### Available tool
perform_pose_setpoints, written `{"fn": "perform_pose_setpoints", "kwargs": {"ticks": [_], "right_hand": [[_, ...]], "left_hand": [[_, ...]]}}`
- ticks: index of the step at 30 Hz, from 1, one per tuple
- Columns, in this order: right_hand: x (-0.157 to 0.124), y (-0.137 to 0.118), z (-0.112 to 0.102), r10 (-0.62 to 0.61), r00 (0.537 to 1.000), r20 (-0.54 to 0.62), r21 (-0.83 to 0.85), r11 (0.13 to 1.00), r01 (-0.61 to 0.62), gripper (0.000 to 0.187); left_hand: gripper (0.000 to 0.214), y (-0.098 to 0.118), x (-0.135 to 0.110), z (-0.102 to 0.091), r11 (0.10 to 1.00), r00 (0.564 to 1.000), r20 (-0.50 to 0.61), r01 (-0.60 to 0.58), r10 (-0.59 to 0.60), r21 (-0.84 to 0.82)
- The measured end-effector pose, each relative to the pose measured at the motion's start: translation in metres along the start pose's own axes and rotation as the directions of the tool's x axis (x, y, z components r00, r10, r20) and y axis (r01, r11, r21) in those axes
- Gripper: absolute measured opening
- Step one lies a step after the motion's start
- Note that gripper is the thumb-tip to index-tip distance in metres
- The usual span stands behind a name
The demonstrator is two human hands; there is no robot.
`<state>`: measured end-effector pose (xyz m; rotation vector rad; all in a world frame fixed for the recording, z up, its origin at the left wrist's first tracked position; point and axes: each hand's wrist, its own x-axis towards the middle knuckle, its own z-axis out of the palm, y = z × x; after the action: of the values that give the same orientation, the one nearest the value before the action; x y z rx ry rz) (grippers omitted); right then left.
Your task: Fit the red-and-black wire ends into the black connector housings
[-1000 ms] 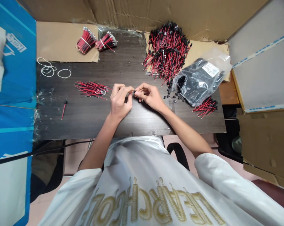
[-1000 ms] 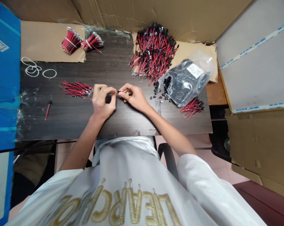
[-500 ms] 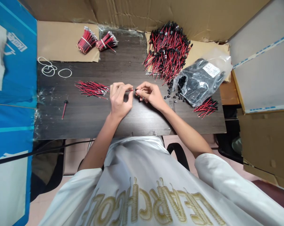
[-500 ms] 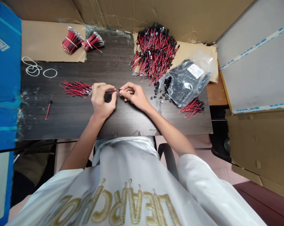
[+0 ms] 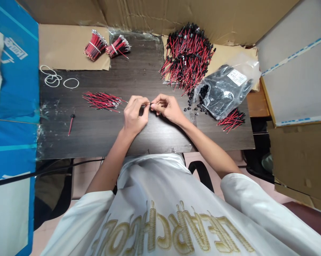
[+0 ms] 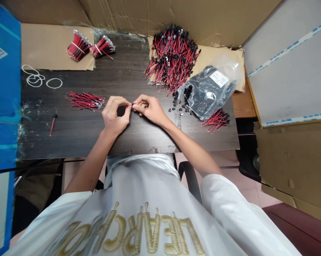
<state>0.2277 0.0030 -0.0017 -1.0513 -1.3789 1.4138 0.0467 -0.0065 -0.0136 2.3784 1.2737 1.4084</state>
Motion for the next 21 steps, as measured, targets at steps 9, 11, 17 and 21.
{"fn": "perform_pose_setpoints", "kwargs": {"ticks": [9, 11, 17, 21], "right_hand": [[0.002, -0.002, -0.006, 0.013, 0.999, 0.037, 0.042, 0.999, -0.014, 0.053], [0.002, -0.004, -0.009, 0.011, 0.999, 0.033, 0.064, 0.998, -0.013, 0.05], [0.002, -0.004, -0.011, -0.001, 0.997, -0.072, 0.142, 0.99, 0.011, 0.048], [-0.002, -0.004, -0.006, -0.023, 0.996, -0.087, 0.114, 0.993, 0.033, 0.051]], "left_hand": [[0.007, 0.001, 0.001, 0.001, 0.999, 0.997, -0.072, -0.029, 0.026, -0.044], [0.01, 0.001, 0.002, 0.001, 1.0, 0.998, -0.069, -0.01, 0.008, -0.027], [0.01, 0.003, 0.005, -0.001, 1.0, 0.995, -0.096, 0.023, -0.021, 0.017], [0.016, 0.003, 0.006, -0.002, 0.998, 0.992, -0.115, 0.056, -0.052, 0.029]]}}
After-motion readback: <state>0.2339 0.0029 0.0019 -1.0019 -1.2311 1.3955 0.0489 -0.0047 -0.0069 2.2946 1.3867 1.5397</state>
